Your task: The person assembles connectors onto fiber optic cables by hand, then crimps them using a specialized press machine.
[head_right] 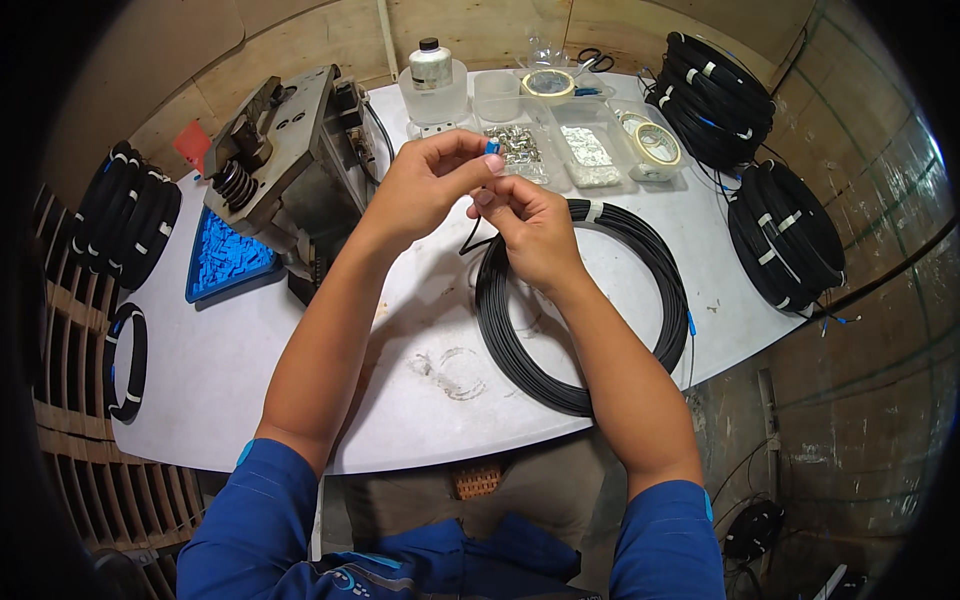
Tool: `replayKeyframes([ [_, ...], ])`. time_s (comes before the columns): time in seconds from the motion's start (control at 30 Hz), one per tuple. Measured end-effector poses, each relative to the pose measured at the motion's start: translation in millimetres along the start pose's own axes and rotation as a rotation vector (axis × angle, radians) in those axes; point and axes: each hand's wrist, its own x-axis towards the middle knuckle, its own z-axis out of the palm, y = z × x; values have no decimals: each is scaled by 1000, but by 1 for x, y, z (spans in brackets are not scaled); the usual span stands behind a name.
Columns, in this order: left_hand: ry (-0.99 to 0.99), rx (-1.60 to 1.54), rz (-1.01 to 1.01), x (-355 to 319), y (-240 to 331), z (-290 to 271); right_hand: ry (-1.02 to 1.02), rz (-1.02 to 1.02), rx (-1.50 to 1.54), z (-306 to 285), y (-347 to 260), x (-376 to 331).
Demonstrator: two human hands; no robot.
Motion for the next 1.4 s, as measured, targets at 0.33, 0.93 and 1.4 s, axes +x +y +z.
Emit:
replayKeyframes([
  [0.33,-58,-9,-136,-3,6,-5,-93,26,38,-2,-1,0],
  [0.93,37,41,-55,-2,1,-4,-95,14,27,-4,1,1],
  [1.4,-6,106,50,-3,1,1,-33,-20,39,-5,3,2],
])
